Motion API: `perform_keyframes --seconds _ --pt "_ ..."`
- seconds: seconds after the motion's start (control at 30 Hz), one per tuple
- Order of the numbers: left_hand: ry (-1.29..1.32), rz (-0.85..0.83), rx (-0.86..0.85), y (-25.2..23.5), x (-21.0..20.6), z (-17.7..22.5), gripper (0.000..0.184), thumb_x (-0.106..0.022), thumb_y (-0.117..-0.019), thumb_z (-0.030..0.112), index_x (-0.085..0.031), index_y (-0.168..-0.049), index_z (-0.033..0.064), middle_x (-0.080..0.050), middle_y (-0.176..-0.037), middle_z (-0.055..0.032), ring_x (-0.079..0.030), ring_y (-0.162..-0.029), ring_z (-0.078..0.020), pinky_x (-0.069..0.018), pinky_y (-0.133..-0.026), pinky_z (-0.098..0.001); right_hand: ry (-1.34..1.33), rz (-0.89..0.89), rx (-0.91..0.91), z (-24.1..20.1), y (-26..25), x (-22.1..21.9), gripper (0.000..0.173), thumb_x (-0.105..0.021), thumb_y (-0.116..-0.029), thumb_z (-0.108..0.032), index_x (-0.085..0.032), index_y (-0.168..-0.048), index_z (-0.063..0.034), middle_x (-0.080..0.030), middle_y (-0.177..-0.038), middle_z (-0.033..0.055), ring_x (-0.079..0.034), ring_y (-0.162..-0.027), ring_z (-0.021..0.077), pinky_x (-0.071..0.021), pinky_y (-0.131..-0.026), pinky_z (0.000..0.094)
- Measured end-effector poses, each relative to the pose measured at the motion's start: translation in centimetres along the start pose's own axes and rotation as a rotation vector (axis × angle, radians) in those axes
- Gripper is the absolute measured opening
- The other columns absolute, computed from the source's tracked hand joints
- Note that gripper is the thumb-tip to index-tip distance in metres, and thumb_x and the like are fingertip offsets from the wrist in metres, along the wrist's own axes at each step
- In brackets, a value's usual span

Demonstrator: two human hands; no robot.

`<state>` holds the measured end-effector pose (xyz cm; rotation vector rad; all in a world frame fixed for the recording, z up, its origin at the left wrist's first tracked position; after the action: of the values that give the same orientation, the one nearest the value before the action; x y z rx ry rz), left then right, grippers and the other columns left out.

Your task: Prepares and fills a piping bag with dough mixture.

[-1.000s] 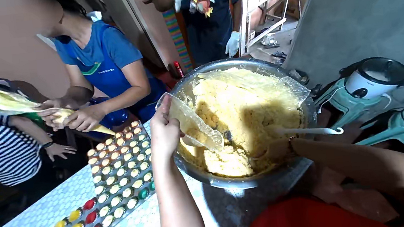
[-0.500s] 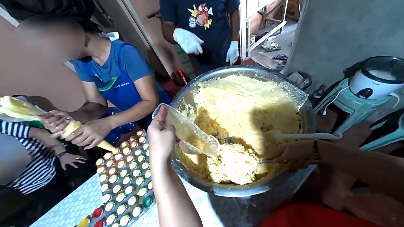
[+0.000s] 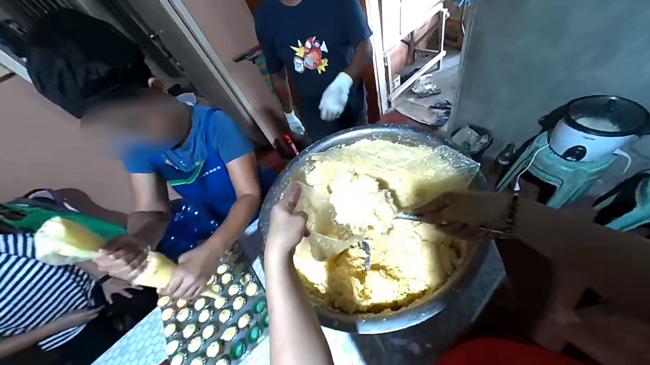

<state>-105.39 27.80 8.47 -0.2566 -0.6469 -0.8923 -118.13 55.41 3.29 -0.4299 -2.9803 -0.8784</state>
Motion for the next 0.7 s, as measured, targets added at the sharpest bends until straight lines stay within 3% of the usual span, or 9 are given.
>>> perform_keyframes --seconds 0.03,0.27,0.3,0.33,0.37,0.4,0.53,0.63,0.7 --pt "-0.007 -0.016 0.004 -0.2 -0.4 0.2 0.069 -0.048 -0.0926 -0.014 -0.042 -0.157 0.0109 -0.049 -0.156 -0.0115 -0.066 -0.095 -0.0258 -0.0544 -0.069 -0.0434 -0.013 -0.007 0.014 -0.5 -0.6 -0.4 0.035 -0.044 -0.1109 -0.025 -0.053 -0.143 -0.016 -0.04 -0.064 -0.007 -0.034 -0.044 0.0 -0.0302 -0.04 0.0157" --pt "0.001 -0.037 0.035 0.1 -0.9 1.5 0.064 -0.049 -0.0946 -0.012 -0.044 -0.154 0.0107 -0.055 -0.144 -0.017 -0.062 -0.079 -0.0204 -0.0532 -0.066 -0.0375 0.249 0.129 0.037 -2.6 -4.7 -2.5 0.046 -0.041 -0.1123 -0.028 -0.04 -0.158 -0.0224 -0.045 -0.069 0.0004 -0.036 -0.046 0.0078 -0.0342 -0.043 0.0244" --pt "0.009 -0.03 0.034 0.1 -0.7 1.6 0.062 -0.05 -0.0957 -0.011 -0.044 -0.154 0.0091 -0.054 -0.145 -0.0175 -0.063 -0.081 -0.0209 -0.0543 -0.068 -0.0379 0.371 0.203 0.071 -2.9 -5.3 -2.4 0.046 -0.042 -0.1121 -0.028 -0.043 -0.157 -0.0212 -0.053 -0.079 0.004 -0.042 -0.053 0.0104 -0.0387 -0.05 0.0283" --pt "0.013 -0.019 0.033 0.1 -0.6 1.7 0.059 -0.051 -0.0968 -0.009 -0.044 -0.153 0.0079 -0.054 -0.145 -0.0178 -0.063 -0.082 -0.0208 -0.0546 -0.068 -0.0376 0.482 0.265 0.113 -3.3 -5.9 -2.4 0.045 -0.044 -0.1113 -0.025 -0.046 -0.156 -0.0193 -0.065 -0.098 0.0084 -0.055 -0.071 0.0144 -0.0471 -0.066 0.0344" --pt "0.012 -0.007 0.034 0.1 -0.5 1.7 0.058 -0.052 -0.097 -0.008 -0.044 -0.153 0.0074 -0.054 -0.145 -0.0179 -0.064 -0.083 -0.0206 -0.0549 -0.069 -0.0371 0.57 0.303 0.138 -3.7 -6.2 -2.5 0.046 -0.045 -0.1104 -0.024 -0.046 -0.156 -0.0192 -0.069 -0.125 0.0116 -0.067 -0.103 0.0216 -0.0522 -0.093 0.0439" --pt "0.008 0.007 0.042 0.2 -0.4 1.8 0.059 -0.052 -0.0971 -0.007 -0.044 -0.153 0.0075 -0.055 -0.145 -0.0181 -0.065 -0.084 -0.0207 -0.0553 -0.07 -0.0371 0.63 0.327 0.158 -3.9 -6.3 -3.0 0.047 -0.044 -0.1102 -0.023 -0.044 -0.157 -0.0203 -0.065 -0.136 0.0137 -0.064 -0.122 0.0283 -0.0464 -0.107 0.051" --pt "0.03 0.077 0.01 0.7 -0.1 2.2 0.057 -0.054 -0.0971 -0.005 -0.049 -0.152 0.0117 -0.059 -0.142 -0.0136 -0.065 -0.078 -0.0173 -0.0553 -0.066 -0.0354 0.92 0.414 0.189 -4.7 -6.1 -5.6 0.052 -0.039 -0.1104 -0.022 -0.036 -0.16 -0.035 -0.07 -0.12 0.0206 -0.065 -0.115 0.0422 -0.048 -0.099 0.0606" --pt "0.083 0.082 -0.038 1.3 0.0 2.6 0.061 -0.05 -0.0932 -0.009 -0.051 -0.15 0.0129 -0.06 -0.143 -0.0086 -0.062 -0.07 -0.0116 -0.0523 -0.059 -0.0308 1.055 0.37 0.221 -5.4 -7.1 -7.6 0.064 -0.04 -0.106 -0.006 -0.033 -0.161 -0.0367 -0.07 -0.113 0.026 -0.066 -0.108 0.0472 -0.0494 -0.092 0.0635" --pt "0.105 0.089 -0.04 1.8 0.2 2.5 0.062 -0.05 -0.0929 -0.009 -0.05 -0.151 0.0135 -0.06 -0.142 -0.0078 -0.061 -0.066 -0.01 -0.0517 -0.057 -0.0288 1.037 0.32 0.235 -5.9 -7.6 -8.1 0.061 -0.04 -0.1068 -0.007 -0.036 -0.16 -0.0363 -0.069 -0.117 0.0251 -0.065 -0.112 0.0466 -0.0485 -0.095 0.0638"
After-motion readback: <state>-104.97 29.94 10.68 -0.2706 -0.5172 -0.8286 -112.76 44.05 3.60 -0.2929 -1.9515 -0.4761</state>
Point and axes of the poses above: each hand's wrist, its own y-axis away from the middle knuckle, its own x-axis out of the back of the hand, z = x × y, the point moved 8 cm from there along -y, towards the middle knuckle
